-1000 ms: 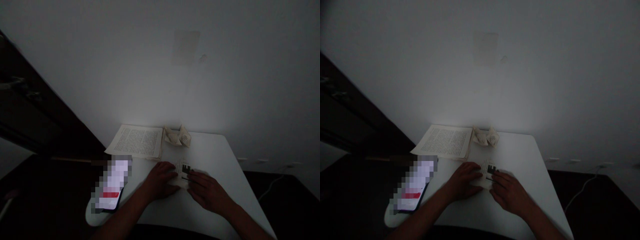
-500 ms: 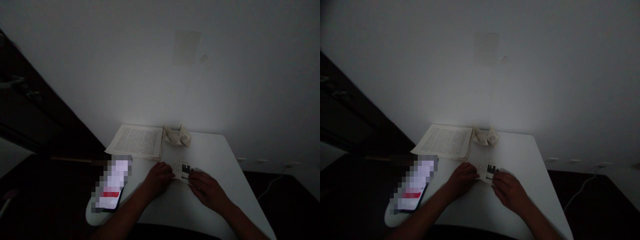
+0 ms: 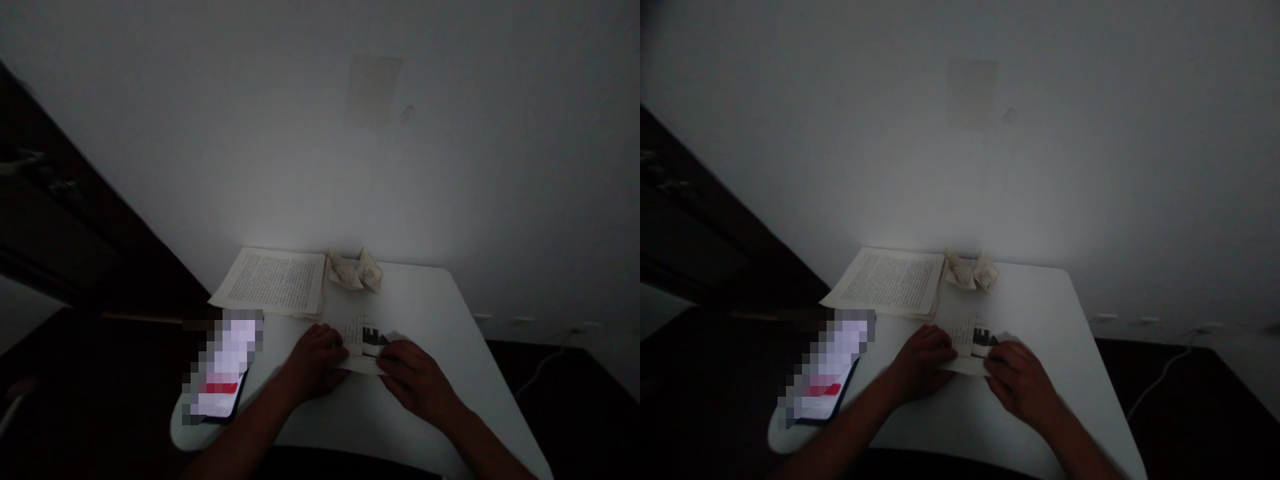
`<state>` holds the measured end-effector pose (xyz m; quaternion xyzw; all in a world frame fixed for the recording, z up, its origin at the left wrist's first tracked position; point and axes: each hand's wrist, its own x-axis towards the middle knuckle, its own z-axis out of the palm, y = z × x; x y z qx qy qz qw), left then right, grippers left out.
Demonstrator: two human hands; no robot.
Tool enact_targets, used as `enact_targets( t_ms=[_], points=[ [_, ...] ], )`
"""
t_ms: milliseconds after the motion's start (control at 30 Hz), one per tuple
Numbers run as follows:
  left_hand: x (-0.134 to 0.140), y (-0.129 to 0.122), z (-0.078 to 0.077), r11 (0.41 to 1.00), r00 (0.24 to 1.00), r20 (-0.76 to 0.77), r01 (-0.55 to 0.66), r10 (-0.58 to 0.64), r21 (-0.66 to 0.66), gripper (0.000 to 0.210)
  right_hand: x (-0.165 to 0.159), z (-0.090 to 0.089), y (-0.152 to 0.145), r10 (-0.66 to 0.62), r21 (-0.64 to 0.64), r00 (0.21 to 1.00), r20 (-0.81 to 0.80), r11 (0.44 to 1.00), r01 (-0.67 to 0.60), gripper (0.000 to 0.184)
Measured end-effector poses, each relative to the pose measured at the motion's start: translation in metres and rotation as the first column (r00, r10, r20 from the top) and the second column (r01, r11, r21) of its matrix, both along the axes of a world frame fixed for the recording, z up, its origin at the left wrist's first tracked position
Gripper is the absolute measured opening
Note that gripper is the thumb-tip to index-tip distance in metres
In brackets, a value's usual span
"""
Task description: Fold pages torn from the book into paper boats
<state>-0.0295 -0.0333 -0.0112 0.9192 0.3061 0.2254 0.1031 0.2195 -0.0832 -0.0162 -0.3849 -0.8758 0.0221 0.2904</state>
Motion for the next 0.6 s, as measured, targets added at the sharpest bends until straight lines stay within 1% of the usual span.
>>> enact_targets(
  t_ms=[100,167,300,367,600],
  points=[
    [0.0001,-0.0010,0.0019,1.000,1.000,0.009,-0.002,0.003,-0.027,0.022,0.0005,-0.0025,-0.0018,-0.020,-0.001,1.000,-0.022,1.000,0.020,0.025],
    [0.0004,-0.0013,0.0024,0.999,1.000,0.007,-0.007,0.007,-0.040,0.025,0.0005,-0.0042,-0.0026,-0.049,-0.029,0.998,-0.031,0.998,0.048,0.030],
    [0.0008,-0.0018,0.0025,0.998,0.999,0.021,-0.031,0.032,-0.052,0.041,-0.0005,-0.0049,-0.0034,-0.107,-0.111,0.993,-0.043,0.989,0.102,0.034],
    [0.0008,-0.0023,0.0024,0.997,0.999,0.030,-0.036,0.038,-0.061,0.046,-0.0015,-0.0036,-0.0035,-0.131,-0.121,0.990,-0.054,0.985,0.123,0.034],
    [0.0016,-0.0025,0.0012,0.997,0.999,0.042,-0.027,0.030,-0.078,0.043,-0.0021,-0.0028,-0.0035,-0.139,-0.113,0.989,-0.049,0.985,0.133,0.036]
  ],
)
